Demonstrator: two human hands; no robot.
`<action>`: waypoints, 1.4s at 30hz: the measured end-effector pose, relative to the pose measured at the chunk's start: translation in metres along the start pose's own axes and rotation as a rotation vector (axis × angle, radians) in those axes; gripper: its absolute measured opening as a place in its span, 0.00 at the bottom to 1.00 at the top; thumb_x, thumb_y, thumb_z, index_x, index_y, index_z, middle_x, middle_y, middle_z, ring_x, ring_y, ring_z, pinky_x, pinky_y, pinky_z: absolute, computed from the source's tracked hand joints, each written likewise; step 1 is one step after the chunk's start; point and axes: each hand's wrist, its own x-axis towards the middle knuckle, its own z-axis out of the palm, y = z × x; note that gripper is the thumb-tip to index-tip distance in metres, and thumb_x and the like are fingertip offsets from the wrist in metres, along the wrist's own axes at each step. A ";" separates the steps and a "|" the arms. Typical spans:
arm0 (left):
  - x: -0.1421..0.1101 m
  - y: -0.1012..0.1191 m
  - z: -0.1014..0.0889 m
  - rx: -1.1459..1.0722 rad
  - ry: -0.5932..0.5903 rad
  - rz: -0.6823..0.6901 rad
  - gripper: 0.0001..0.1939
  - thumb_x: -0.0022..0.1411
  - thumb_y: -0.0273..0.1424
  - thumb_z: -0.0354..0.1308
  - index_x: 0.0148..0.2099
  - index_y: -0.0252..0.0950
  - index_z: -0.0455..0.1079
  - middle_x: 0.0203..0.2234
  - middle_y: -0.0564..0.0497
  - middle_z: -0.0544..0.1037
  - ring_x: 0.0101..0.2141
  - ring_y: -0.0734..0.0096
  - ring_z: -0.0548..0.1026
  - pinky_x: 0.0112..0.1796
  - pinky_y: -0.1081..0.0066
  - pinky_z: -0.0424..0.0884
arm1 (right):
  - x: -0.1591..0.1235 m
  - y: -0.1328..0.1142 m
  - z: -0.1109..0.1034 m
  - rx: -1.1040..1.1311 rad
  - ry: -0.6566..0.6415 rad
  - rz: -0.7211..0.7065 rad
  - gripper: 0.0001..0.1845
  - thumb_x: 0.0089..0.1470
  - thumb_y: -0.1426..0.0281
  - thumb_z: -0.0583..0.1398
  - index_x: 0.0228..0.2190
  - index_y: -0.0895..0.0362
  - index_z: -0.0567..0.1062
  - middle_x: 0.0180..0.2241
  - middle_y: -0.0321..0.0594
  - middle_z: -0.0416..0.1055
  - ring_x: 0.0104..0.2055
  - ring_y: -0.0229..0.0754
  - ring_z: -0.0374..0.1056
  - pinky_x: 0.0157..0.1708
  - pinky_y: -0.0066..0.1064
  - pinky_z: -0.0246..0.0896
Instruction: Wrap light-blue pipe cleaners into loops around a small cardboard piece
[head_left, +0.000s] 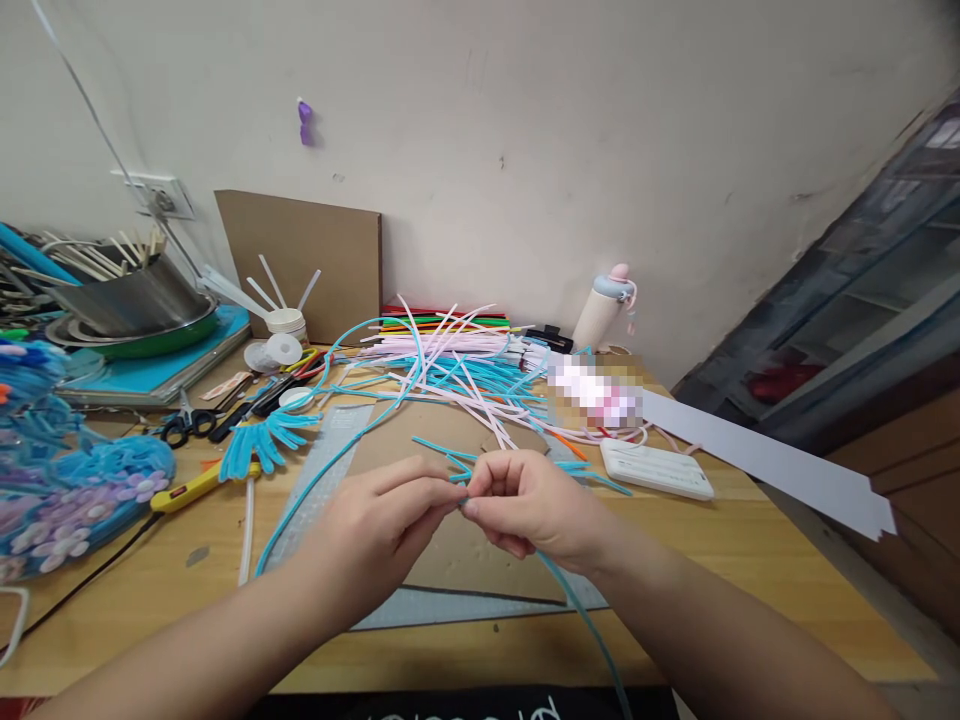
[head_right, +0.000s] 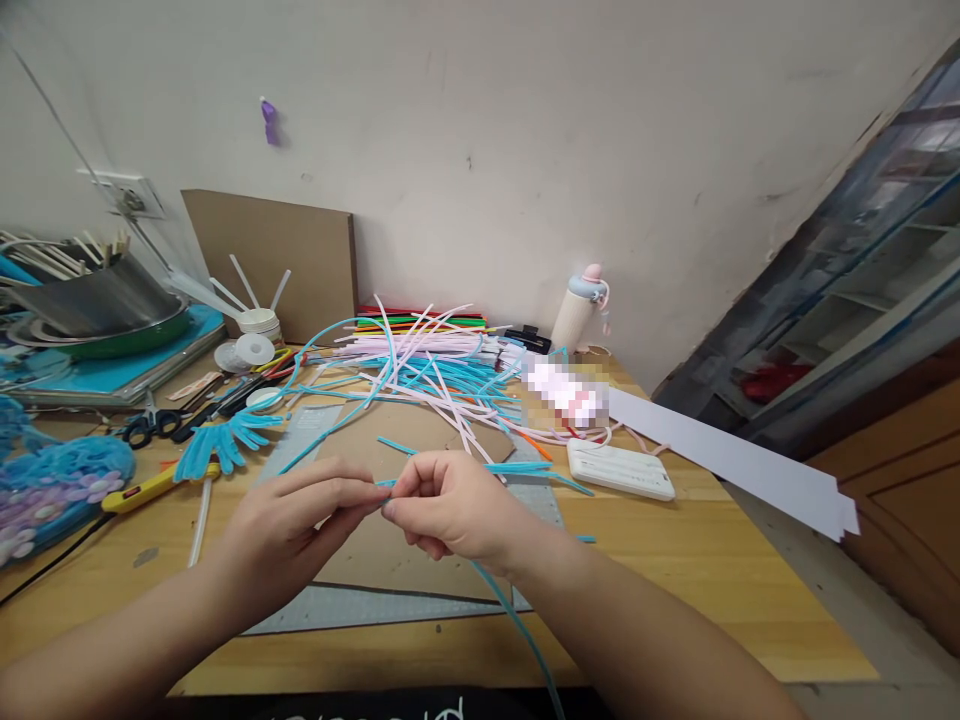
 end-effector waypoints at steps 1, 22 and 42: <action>-0.001 0.000 0.000 0.008 -0.010 -0.011 0.09 0.59 0.22 0.52 0.41 0.37 0.69 0.33 0.51 0.75 0.33 0.77 0.73 0.34 0.78 0.70 | 0.000 0.000 0.000 0.002 -0.006 0.003 0.09 0.45 0.69 0.61 0.23 0.59 0.65 0.11 0.24 0.58 0.12 0.25 0.51 0.11 0.18 0.42; -0.007 -0.003 -0.005 0.160 -0.208 -0.030 0.07 0.61 0.26 0.49 0.36 0.37 0.69 0.28 0.53 0.74 0.28 0.76 0.72 0.29 0.77 0.67 | 0.001 0.012 -0.003 0.055 -0.115 0.079 0.08 0.46 0.69 0.60 0.24 0.59 0.65 0.14 0.27 0.62 0.11 0.25 0.52 0.10 0.17 0.42; -0.012 0.007 -0.003 -1.082 -0.831 -0.837 0.11 0.55 0.36 0.51 0.26 0.34 0.60 0.18 0.57 0.63 0.14 0.83 0.57 0.17 0.78 0.55 | -0.029 0.022 0.008 -0.989 -0.204 -0.689 0.08 0.47 0.75 0.54 0.19 0.55 0.64 0.19 0.35 0.60 0.23 0.35 0.48 0.23 0.30 0.41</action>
